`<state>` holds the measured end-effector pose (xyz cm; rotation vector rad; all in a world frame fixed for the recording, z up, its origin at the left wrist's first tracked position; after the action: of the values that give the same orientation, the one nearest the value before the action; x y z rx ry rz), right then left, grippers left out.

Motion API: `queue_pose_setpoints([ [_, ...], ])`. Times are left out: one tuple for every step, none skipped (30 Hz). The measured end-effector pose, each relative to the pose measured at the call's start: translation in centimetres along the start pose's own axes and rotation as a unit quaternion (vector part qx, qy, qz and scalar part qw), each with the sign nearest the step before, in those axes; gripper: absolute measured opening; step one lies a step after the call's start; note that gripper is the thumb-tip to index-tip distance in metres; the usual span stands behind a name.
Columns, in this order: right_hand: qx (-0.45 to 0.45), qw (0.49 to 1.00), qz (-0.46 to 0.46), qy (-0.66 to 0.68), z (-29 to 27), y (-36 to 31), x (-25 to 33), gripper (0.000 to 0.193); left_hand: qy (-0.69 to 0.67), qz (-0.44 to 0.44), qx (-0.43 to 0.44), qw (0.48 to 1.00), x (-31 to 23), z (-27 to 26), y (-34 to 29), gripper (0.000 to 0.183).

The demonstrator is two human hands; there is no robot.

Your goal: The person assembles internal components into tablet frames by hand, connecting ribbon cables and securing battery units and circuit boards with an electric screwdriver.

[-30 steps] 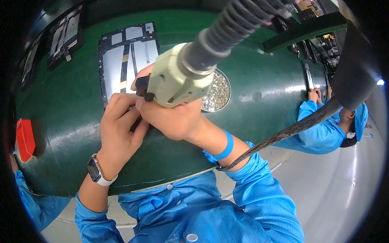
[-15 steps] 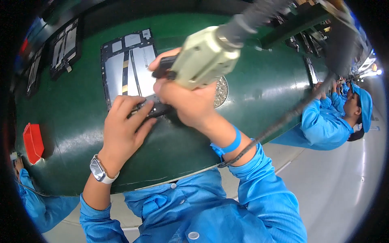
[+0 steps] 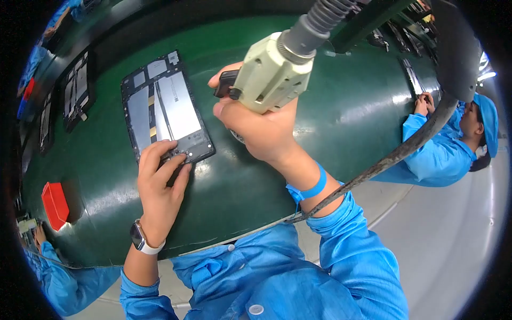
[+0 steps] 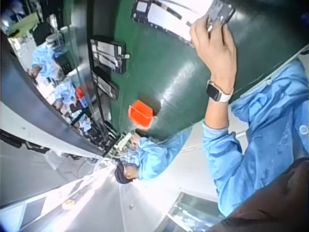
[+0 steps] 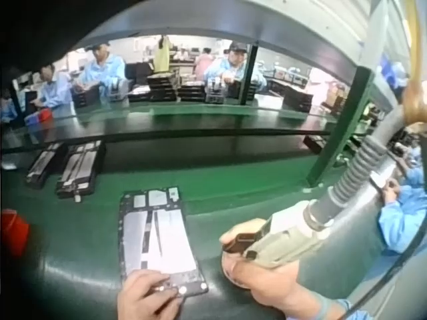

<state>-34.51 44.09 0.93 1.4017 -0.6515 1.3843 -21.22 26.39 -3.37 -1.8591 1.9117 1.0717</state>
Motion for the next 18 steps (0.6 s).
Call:
queue_pose_setpoints([
  [-0.009,1.0,-0.001,-0.004,-0.1,0.1,0.1,0.03,0.0,0.002,0.003,1.0,-0.3,0.1,0.0,0.023],
  [-0.011,1.0,-0.001,-0.004,-0.3,0.2,0.2,0.03,0.007,-0.007,0.003,1.0,-0.5,0.1,0.0,0.022],
  [-0.019,1.0,-0.001,0.004,-0.4,0.3,0.3,0.03,0.015,-0.016,0.003,1.0,-0.6,0.1,-0.1,0.022],
  [-0.026,1.0,0.0,0.013,-0.4,0.5,0.3,0.029,0.014,-0.015,0.004,1.0,-0.9,0.1,-0.2,0.022],
  [-0.028,1.0,0.0,0.012,-0.5,0.7,0.4,0.029,0.062,-0.005,0.002,0.998,-1.3,0.2,-0.2,0.022],
  [-0.033,0.999,-0.005,0.001,-0.5,0.9,0.4,0.029,0.11,0.004,-0.001,0.994,-1.6,0.4,-0.2,0.022],
  [-0.039,0.999,-0.01,-0.011,-0.6,1.1,0.4,0.028,0.109,0.005,-0.001,0.994,-1.9,0.6,-0.1,0.022],
  [-0.039,0.999,-0.011,-0.012,-0.7,1.4,0.4,0.028,0.149,0.03,-0.002,0.988,-2.3,0.7,0.1,0.022],
  [-0.042,0.999,-0.014,-0.024,-0.7,1.6,0.3,0.027,0.188,0.053,-0.001,0.981,-2.5,0.8,0.3,0.022],
  [-0.046,0.998,-0.018,-0.037,-0.8,1.9,0.3,0.026,0.186,0.053,-0.001,0.981,-2.6,0.7,0.4,0.022],
  [-0.044,0.998,-0.011,-0.034,-0.9,2.1,0.5,0.026,0.18,0.039,0.017,0.983,-2.7,0.7,0.6,0.023],
  [-0.043,0.998,-0.013,-0.038,-1.0,2.4,0.5,0.026,0.172,0.027,0.032,0.984,-2.7,0.8,1.0,0.023],
  [-0.049,0.998,0.001,-0.033,-1.3,2.6,0.4,0.026,0.169,0.029,0.029,0.985,-2.1,0.8,1.0,0.023],
  [-0.055,0.998,0.015,-0.028,-1.6,2.8,0.2,0.026,0.136,0.055,0.026,0.989,-0.8,0.7,0.7,0.024],
  [-0.058,0.998,0.028,-0.014,-2.0,3.0,-0.2,0.025,0.104,0.08,0.021,0.991,0.5,0.5,0.6,0.025],
  [-0.059,0.998,0.026,-0.019,-2.4,3.0,-0.8,0.025,0.1,0.082,0.019,0.991,1.8,0.2,1.0,0.025],
  [-0.068,0.997,0.029,-0.016,-2.7,2.9,-1.5,0.025,0.106,0.105,-0.008,0.989,3.3,0.1,2.0,0.026],
  [-0.076,0.997,0.033,-0.011,-2.9,2.9,-1.9,0.025,0.115,0.125,-0.035,0.985,4.7,-0.2,3.0,0.027],
])
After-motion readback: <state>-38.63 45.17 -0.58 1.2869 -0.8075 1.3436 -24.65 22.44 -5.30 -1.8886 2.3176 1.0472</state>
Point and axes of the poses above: each hand's wrist, its own y-axis towards the middle knuckle, its own z-axis out of the palm, x = y × z, the point moved 1 cm from there along y, towards the middle knuckle, and after that the axes turned 1 degree about y, right-handed, at the moved point
